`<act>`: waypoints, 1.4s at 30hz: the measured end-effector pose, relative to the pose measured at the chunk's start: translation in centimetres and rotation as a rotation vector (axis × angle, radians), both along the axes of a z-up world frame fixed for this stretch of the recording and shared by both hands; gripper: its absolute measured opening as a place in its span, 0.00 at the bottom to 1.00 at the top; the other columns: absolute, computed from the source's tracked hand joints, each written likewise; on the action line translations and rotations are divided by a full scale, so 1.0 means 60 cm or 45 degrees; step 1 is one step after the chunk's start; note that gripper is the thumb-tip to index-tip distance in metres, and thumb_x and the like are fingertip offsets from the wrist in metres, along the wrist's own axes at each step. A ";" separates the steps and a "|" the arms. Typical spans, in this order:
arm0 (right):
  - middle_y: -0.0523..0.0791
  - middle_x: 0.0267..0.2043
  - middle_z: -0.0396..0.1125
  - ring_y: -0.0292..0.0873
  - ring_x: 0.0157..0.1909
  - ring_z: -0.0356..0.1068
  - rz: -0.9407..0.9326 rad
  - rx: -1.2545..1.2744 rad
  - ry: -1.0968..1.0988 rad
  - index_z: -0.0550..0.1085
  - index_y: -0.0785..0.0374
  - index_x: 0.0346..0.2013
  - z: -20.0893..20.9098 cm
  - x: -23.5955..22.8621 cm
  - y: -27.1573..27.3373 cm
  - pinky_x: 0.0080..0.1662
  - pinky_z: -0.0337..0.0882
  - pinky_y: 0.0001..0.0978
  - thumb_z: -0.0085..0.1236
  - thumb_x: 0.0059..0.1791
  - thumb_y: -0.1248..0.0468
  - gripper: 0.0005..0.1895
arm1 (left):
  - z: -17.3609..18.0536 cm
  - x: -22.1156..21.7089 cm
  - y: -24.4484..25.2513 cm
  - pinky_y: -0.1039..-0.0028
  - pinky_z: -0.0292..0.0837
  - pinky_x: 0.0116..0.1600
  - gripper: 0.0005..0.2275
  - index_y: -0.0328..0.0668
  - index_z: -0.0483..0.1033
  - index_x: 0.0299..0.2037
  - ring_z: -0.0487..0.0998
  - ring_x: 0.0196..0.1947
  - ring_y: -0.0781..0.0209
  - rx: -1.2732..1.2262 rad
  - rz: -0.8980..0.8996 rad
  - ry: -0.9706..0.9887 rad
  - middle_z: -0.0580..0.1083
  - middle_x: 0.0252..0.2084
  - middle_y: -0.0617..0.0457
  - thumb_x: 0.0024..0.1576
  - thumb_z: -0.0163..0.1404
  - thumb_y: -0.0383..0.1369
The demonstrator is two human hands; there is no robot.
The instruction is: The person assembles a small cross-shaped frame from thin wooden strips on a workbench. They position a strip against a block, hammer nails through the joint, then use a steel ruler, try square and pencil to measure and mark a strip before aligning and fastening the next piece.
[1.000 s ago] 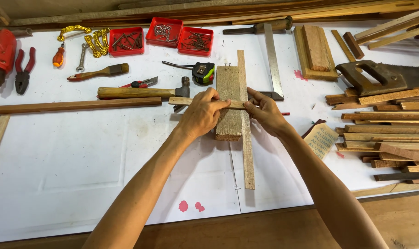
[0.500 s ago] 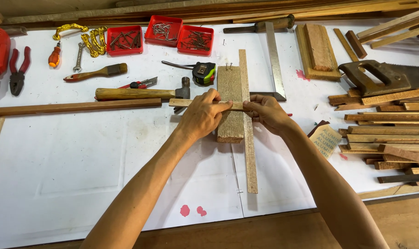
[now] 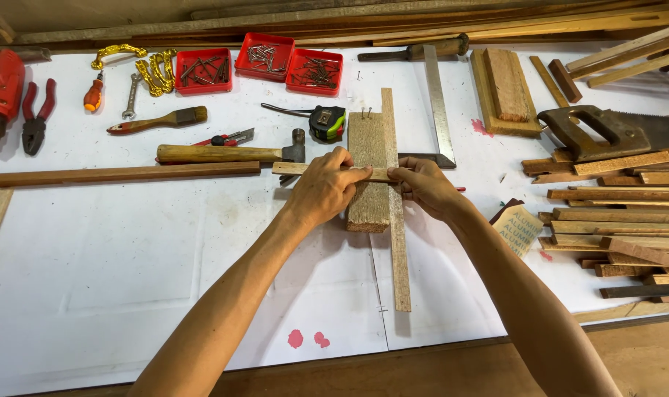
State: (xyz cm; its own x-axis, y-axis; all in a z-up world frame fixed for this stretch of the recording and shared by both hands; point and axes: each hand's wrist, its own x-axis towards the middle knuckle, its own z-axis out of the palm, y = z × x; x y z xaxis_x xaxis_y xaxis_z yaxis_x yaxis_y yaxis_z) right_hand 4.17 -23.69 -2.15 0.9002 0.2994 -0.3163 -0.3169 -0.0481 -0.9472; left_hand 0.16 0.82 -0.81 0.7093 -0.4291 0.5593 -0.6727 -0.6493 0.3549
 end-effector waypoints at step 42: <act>0.50 0.46 0.71 0.37 0.37 0.71 0.211 0.167 -0.287 0.67 0.72 0.56 0.091 -0.076 0.000 0.38 0.75 0.29 0.47 0.50 0.75 0.19 | 0.064 -0.070 -0.003 0.64 0.81 0.37 0.16 0.42 0.75 0.54 0.82 0.33 0.53 0.019 0.104 0.266 0.77 0.42 0.49 0.59 0.54 0.38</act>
State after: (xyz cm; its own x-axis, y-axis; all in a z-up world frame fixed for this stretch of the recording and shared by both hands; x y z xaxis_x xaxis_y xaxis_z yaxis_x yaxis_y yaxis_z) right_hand -0.41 -23.69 3.32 0.8789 0.4729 -0.0627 -0.0958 0.0461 -0.9943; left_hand -4.05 0.65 3.03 0.8418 -0.3727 0.3904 -0.5305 -0.7045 0.4713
